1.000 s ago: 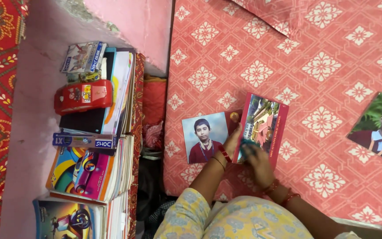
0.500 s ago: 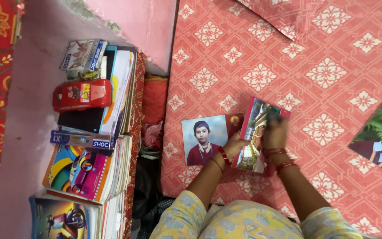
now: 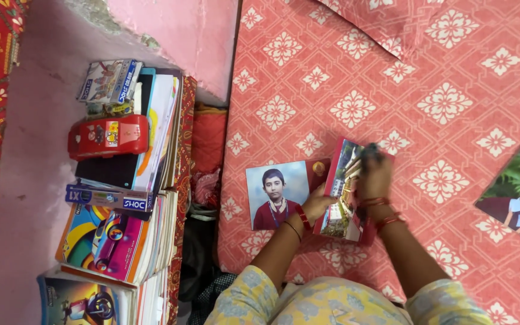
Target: Organizing school folders and cleaning them with a cloth.
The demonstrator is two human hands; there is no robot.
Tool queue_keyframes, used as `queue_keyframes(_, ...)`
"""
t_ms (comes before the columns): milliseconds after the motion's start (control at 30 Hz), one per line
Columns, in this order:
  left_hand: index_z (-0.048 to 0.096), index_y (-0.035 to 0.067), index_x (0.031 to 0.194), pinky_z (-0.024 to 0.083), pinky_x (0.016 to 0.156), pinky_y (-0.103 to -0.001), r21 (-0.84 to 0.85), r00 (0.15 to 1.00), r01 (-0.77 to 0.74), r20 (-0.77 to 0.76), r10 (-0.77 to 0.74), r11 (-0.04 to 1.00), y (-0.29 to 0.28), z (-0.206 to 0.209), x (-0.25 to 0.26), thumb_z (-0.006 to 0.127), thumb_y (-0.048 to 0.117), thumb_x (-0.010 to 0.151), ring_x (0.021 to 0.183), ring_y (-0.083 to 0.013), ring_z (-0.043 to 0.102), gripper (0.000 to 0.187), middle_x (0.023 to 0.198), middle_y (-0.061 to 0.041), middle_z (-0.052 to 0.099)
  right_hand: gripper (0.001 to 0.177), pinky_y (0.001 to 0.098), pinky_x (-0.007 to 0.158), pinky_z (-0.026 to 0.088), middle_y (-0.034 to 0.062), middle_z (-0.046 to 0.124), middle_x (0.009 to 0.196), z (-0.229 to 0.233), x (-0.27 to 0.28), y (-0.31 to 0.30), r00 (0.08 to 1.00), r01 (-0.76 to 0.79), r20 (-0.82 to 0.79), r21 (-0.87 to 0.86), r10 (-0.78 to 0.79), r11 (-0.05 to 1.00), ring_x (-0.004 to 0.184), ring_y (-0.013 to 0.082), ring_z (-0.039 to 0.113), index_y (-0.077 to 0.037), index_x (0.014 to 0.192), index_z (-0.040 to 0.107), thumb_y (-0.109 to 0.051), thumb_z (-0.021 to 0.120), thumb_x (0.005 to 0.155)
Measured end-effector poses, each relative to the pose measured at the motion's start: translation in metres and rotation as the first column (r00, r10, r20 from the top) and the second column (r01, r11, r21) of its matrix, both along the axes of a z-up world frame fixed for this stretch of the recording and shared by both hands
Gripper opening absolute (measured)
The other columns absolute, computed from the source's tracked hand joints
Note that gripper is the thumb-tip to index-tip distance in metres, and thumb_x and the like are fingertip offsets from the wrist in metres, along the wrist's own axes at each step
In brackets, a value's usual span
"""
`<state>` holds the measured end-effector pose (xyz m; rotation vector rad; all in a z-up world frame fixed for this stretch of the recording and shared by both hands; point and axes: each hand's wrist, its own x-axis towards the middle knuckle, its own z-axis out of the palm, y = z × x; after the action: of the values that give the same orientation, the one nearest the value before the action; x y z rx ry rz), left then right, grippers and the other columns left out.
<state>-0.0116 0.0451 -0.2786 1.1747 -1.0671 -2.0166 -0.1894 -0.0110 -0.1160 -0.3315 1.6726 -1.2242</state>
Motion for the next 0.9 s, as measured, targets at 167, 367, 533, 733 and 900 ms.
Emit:
queue_keyframes(167, 0.044, 0.008, 0.154, 0.049, 0.099, -0.032, 0.016, 0.999, -0.035, -0.030, 0.036, 0.999, -0.002, 0.004, -0.001, 0.061, 0.000, 0.093, 0.115, -0.0146, 0.061, 0.064, 0.131, -0.005, 0.063, 0.032, 0.0384, 0.071, 0.046, 0.0170, 0.060, 0.097, 0.010, 0.015, 0.003, 0.850, -0.347, -0.495, -0.265, 0.182, 0.899, 0.083, 0.0257, 0.055, 0.004, 0.115, 0.065, -0.026, 0.059, 0.105)
queue_keyframes(367, 0.043, 0.007, 0.156, 0.048, 0.100, -0.032, 0.063, 0.999, -0.025, 0.023, 0.024, 0.998, -0.006, 0.012, 0.002, 0.061, 0.000, 0.094, 0.115, -0.0163, 0.059, 0.065, 0.132, -0.007, 0.063, 0.028, 0.0442, 0.090, 0.050, 0.0223, 0.065, 0.112, -0.135, -0.065, 0.005, 0.553, -0.320, -0.825, -0.078, 0.119, 0.944, 0.100, 0.0355, 0.062, -0.002, 0.128, 0.066, -0.017, 0.065, 0.104)
queue_keyframes(533, 0.044, 0.007, 0.155, 0.047, 0.101, -0.033, 0.061, 1.000, -0.023, -0.007, 0.024, 0.998, -0.005, 0.002, 0.004, 0.063, 0.001, 0.093, 0.117, -0.0166, 0.059, 0.065, 0.132, -0.006, 0.063, 0.049, 0.0461, 0.088, 0.051, 0.0220, 0.062, 0.110, -0.076, -0.031, -0.006, 0.494, -0.528, -0.864, -0.209, 0.097, 0.823, 0.098, 0.0386, 0.061, -0.004, 0.142, 0.066, -0.001, 0.059, 0.094)
queue_keyframes(733, 0.047, 0.004, 0.151, 0.050, 0.100, -0.037, 0.143, 0.996, -0.050, -0.066, 0.060, 0.988, -0.009, 0.015, 0.004, 0.063, 0.011, 0.097, 0.117, -0.0207, 0.062, 0.056, 0.128, -0.008, 0.064, 0.053, 0.0455, 0.083, 0.051, 0.0216, 0.063, 0.111, -0.022, 0.014, 0.034, 0.368, -0.741, -0.922, -0.215, 0.117, 0.636, 0.097, 0.0397, 0.061, -0.007, 0.132, 0.068, 0.002, 0.061, 0.080)
queue_keyframes(900, 0.051, 0.013, 0.146, 0.049, 0.104, -0.031, 0.409, 0.775, -0.242, -0.463, 0.429, 0.880, -0.014, 0.091, -0.008, 0.052, 0.054, 0.101, 0.123, -0.0137, 0.061, 0.061, 0.135, -0.001, 0.063, 0.033, 0.0498, 0.066, 0.042, 0.0283, 0.052, 0.089, -0.003, 0.031, 0.103, 0.792, -0.609, -0.030, 0.024, 0.609, 0.793, 0.070, 0.0381, 0.049, -0.005, 0.131, 0.070, -0.022, 0.058, 0.105)
